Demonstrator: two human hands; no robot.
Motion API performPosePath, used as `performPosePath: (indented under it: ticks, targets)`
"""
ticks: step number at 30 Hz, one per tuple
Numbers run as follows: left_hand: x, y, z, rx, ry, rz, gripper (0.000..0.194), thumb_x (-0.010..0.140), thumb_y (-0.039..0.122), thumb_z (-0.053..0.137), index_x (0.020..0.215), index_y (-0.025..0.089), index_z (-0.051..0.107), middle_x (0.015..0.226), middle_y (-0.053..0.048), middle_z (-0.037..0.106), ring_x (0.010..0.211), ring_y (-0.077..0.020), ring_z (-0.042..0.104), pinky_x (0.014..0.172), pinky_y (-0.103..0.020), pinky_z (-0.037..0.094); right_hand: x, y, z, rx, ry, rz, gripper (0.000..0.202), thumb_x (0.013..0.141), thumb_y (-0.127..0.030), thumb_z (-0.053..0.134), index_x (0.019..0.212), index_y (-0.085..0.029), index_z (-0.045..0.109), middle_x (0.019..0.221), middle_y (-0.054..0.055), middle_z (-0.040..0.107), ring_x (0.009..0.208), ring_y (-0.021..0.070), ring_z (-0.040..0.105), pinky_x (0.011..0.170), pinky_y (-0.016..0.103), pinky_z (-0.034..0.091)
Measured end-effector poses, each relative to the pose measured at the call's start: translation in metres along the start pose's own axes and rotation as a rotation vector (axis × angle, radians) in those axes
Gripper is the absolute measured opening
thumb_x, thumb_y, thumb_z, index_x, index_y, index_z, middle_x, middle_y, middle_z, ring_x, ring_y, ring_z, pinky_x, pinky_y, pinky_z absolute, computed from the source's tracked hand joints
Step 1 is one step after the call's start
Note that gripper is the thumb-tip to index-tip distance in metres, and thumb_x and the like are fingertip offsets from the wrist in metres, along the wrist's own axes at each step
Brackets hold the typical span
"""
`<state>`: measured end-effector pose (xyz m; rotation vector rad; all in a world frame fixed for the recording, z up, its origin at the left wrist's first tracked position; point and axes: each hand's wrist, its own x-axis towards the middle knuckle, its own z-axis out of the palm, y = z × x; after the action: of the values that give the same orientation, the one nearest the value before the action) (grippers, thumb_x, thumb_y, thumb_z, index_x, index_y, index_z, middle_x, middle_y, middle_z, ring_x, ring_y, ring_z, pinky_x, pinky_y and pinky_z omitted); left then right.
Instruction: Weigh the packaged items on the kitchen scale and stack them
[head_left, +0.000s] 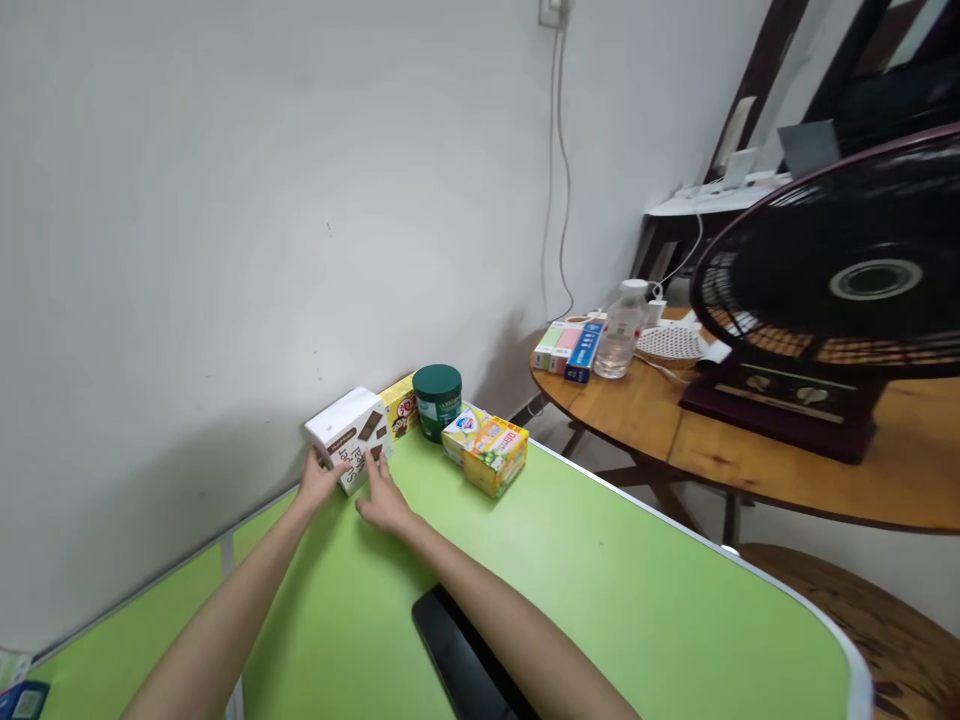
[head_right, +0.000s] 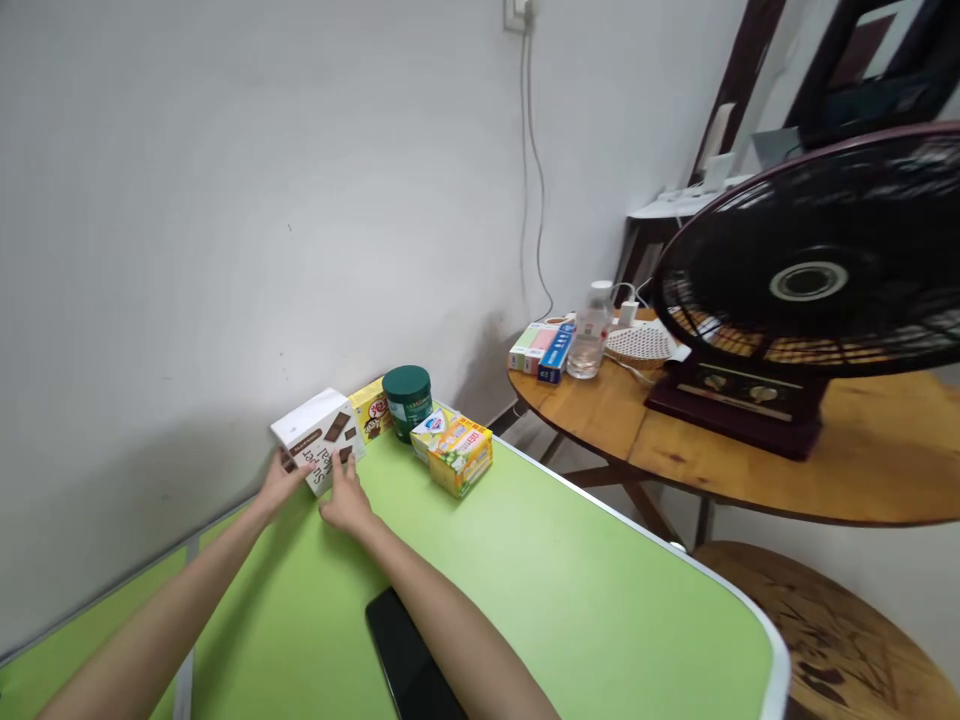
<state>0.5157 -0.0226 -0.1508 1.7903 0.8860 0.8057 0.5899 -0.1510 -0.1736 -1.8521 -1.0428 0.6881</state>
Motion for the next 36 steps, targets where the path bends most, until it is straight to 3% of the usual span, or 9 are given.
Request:
performPosePath:
  ticks: [5,11,14,17,21,26,30,33,36]
  targets:
    - [0.019,-0.013,0.004,0.022,0.02,-0.008,0.049,0.072,0.011,0.064,0.117,0.014,0.046,0.122,-0.016,0.06,0.111,-0.0246,0.058,0.093,-0.037,0.047,0.017,0.006,0.006,0.016,-0.035,-0.007,0.102,0.066,-0.015,0.063,0.147,-0.018,-0.001,0.154,0.017,-0.015,0.142,0.0318,0.007,0.11,0.04,0.024]
    - [0.006,-0.016,0.013,0.054,0.04,-0.007,0.058,0.07,0.006,0.062,0.123,0.016,0.042,0.128,-0.016,0.055,0.12,-0.0273,0.051,0.099,-0.042,0.042,0.018,0.011,0.015,0.037,-0.035,-0.033,0.1,0.068,-0.019,0.062,0.147,-0.02,0.001,0.153,0.014,-0.02,0.142,0.0307,0.01,0.11,0.039,0.024]
    - [-0.008,-0.011,0.014,0.081,0.015,-0.032,0.062,0.069,0.006,0.063,0.126,0.015,0.041,0.132,-0.018,0.05,0.124,-0.0301,0.046,0.102,-0.045,0.038,0.013,0.014,0.018,0.028,-0.033,-0.038,0.099,0.067,-0.016,0.061,0.147,-0.013,0.003,0.155,0.018,-0.008,0.142,0.0297,0.011,0.112,0.039,0.021]
    - [-0.025,-0.005,0.001,0.106,-0.029,-0.075,0.061,0.07,0.006,0.063,0.127,0.014,0.042,0.141,-0.02,0.039,0.129,-0.0324,0.04,0.105,-0.047,0.034,0.007,0.012,0.019,0.006,-0.029,-0.04,0.091,0.067,-0.015,0.058,0.145,-0.006,0.011,0.154,0.019,0.01,0.142,0.027,0.01,0.115,0.038,0.015]
    - [-0.068,0.001,-0.044,0.108,-0.119,-0.12,0.046,0.072,0.01,0.061,0.117,0.016,0.054,0.142,-0.016,0.04,0.13,-0.0317,0.039,0.105,-0.048,0.034,-0.006,-0.004,0.016,-0.029,-0.103,-0.06,0.086,0.066,-0.015,0.06,0.142,-0.005,0.023,0.149,0.02,0.028,0.137,0.0281,0.027,0.113,0.037,0.021]
    - [-0.154,-0.017,-0.132,0.113,-0.258,-0.211,0.034,0.076,0.019,0.06,0.11,0.022,0.063,0.137,-0.01,0.049,0.124,-0.0272,0.048,0.102,-0.043,0.038,-0.043,-0.039,0.028,-0.072,-0.335,-0.047,0.074,0.071,-0.018,0.057,0.138,-0.003,0.032,0.137,0.024,0.046,0.123,0.0293,0.049,0.101,0.039,0.04]
    - [-0.219,-0.027,-0.201,0.13,-0.329,-0.268,0.04,0.077,0.024,0.059,0.115,0.017,0.06,0.129,-0.013,0.056,0.122,-0.0264,0.05,0.102,-0.043,0.037,-0.09,-0.077,0.065,-0.128,-0.668,-0.085,0.063,0.071,-0.024,0.06,0.131,-0.009,0.047,0.124,0.02,0.059,0.108,0.0284,0.061,0.088,0.039,0.049]
    - [-0.256,-0.019,-0.244,0.088,-0.29,-0.31,0.038,0.075,0.024,0.059,0.113,0.019,0.063,0.121,-0.011,0.062,0.113,-0.0261,0.056,0.096,-0.041,0.043,-0.125,-0.117,0.1,-0.195,-0.952,-0.163,0.062,0.071,-0.025,0.061,0.13,-0.016,0.05,0.123,0.015,0.061,0.107,0.0284,0.061,0.088,0.041,0.049]
    - [-0.282,-0.008,-0.279,0.048,-0.366,-0.28,0.036,0.076,0.02,0.056,0.111,0.019,0.064,0.115,-0.009,0.066,0.106,-0.025,0.06,0.091,-0.04,0.046,-0.15,-0.161,0.137,-0.249,-1.129,-0.264,0.063,0.072,-0.024,0.061,0.133,-0.021,0.048,0.121,0.012,0.062,0.106,0.0281,0.061,0.088,0.042,0.048]
